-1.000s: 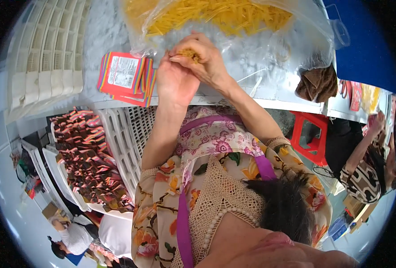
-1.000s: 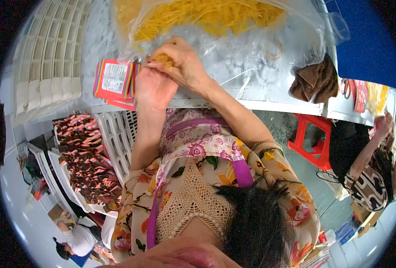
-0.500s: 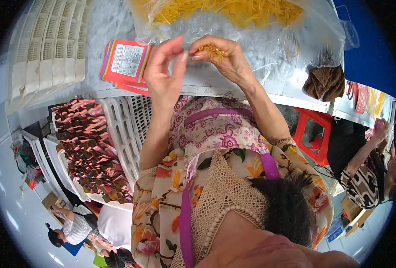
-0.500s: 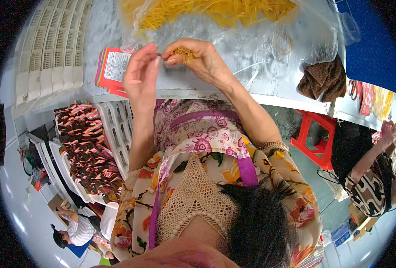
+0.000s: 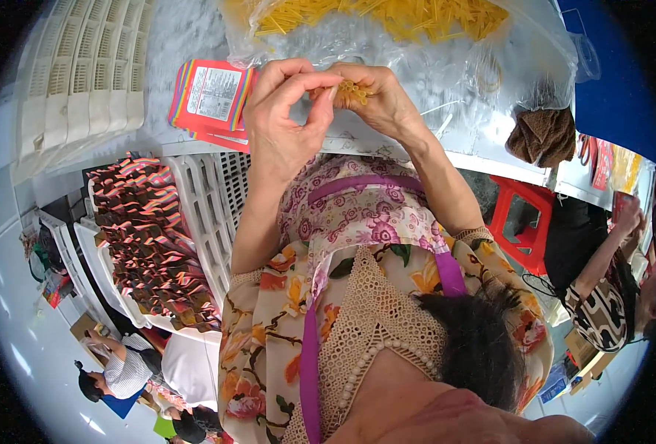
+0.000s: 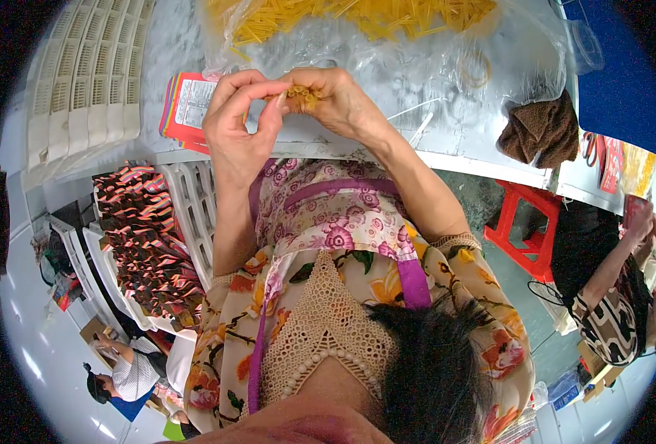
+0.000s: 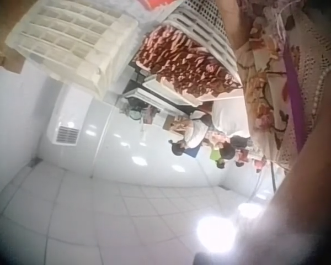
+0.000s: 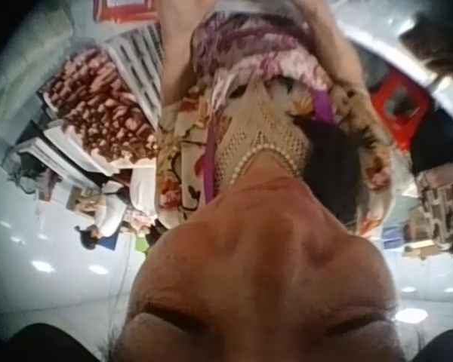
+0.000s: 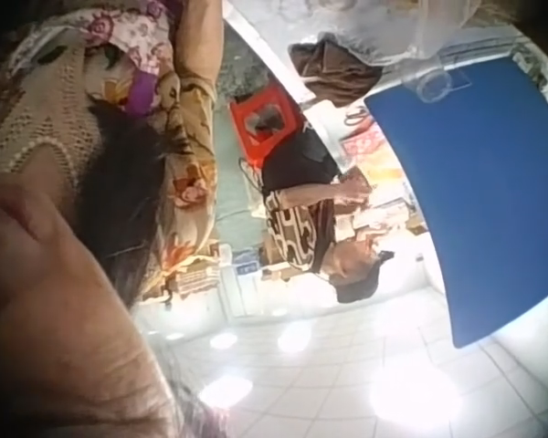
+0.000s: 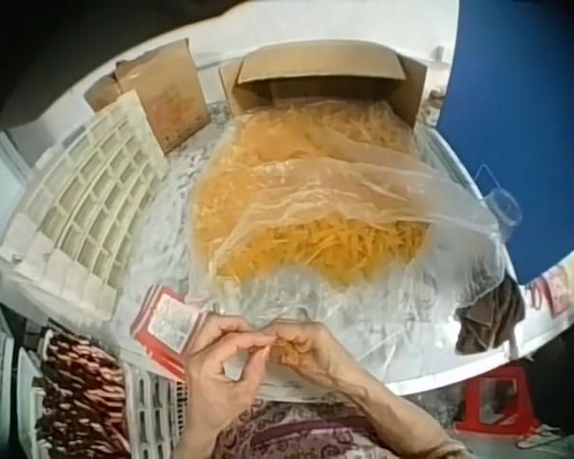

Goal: Packaging small yellow paper or plastic strips into small red and yellow paper packets.

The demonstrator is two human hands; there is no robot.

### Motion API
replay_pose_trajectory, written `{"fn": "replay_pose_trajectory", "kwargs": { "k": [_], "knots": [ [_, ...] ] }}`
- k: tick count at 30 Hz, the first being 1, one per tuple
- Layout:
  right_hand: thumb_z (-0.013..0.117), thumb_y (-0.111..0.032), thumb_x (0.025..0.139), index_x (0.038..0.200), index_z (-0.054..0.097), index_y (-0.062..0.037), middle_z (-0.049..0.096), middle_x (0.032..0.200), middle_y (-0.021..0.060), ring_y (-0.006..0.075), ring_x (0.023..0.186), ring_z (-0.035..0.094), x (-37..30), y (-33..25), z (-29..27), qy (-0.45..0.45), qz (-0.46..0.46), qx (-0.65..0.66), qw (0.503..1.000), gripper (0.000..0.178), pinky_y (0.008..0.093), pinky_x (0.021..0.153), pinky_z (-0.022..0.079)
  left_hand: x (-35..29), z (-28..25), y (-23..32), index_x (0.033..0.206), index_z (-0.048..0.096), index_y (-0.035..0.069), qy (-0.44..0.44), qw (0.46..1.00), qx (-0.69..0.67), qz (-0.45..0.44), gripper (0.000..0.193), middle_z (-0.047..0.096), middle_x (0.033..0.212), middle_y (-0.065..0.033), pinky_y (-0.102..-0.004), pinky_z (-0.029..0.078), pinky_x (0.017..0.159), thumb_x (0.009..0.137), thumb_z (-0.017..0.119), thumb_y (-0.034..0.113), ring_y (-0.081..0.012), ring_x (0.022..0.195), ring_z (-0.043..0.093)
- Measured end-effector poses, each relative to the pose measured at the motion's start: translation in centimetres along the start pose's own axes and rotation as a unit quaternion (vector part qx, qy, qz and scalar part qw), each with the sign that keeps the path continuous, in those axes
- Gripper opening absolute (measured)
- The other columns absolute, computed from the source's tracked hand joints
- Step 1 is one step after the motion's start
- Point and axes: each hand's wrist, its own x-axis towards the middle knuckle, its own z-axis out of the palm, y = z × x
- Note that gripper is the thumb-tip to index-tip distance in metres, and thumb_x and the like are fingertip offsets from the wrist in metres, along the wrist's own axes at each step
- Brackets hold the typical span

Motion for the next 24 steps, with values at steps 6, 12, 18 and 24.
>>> {"fn": "replay_pose_trajectory", "kwargs": {
  "k": [6,12,18,24],
  "knots": [
    [0.064,-0.001,0.084,0.107,0.066,-0.0007,0.067,0.097,0.0062,0.0141,0.091,0.062,-0.1,-0.4,0.4,0.015,-0.010,-0.006,1.000,0.023,0.0278,0.081,0.052,0.1,-0.3,0.9,0.096,0.068,0.003,-0.033,0.999,-0.010,-0.034,0.028,0.057,0.095,-0.0066,-0.0262,0.048,0.074,0.069,0.069,-0.007,-0.0150,0.082,0.058],
    [0.067,-0.003,0.082,0.106,0.066,-0.0010,0.068,0.097,0.0071,0.0155,0.092,0.063,-0.3,-1.2,0.2,0.015,0.001,-0.037,0.999,0.024,0.0291,0.081,0.052,-0.1,-0.2,0.8,0.094,0.069,0.007,-0.016,1.000,0.009,0.000,0.029,0.057,0.094,-0.0058,-0.0281,0.050,0.069,0.067,0.072,-0.004,-0.0166,0.076,0.060],
    [0.069,-0.007,0.081,0.102,0.066,-0.0005,0.066,0.094,0.0054,0.0147,0.089,0.063,-0.4,-1.0,-0.1,-0.002,-0.013,-0.038,0.999,0.022,0.0283,0.080,0.052,-0.1,-0.1,1.3,0.095,0.069,0.008,-0.021,1.000,0.020,0.011,0.031,0.056,0.095,-0.0065,-0.0285,0.051,0.067,0.066,0.071,-0.005,-0.0182,0.078,0.060],
    [0.069,-0.006,0.081,0.101,0.065,-0.0002,0.066,0.094,0.0048,0.0136,0.089,0.063,-0.5,-0.6,0.0,0.010,-0.002,-0.036,0.999,0.021,0.0277,0.080,0.052,-0.1,0.1,1.2,0.093,0.067,0.007,-0.012,0.998,0.052,0.035,0.029,0.056,0.095,-0.0070,-0.0293,0.051,0.067,0.066,0.071,-0.004,-0.0200,0.079,0.060]
  ]
}}
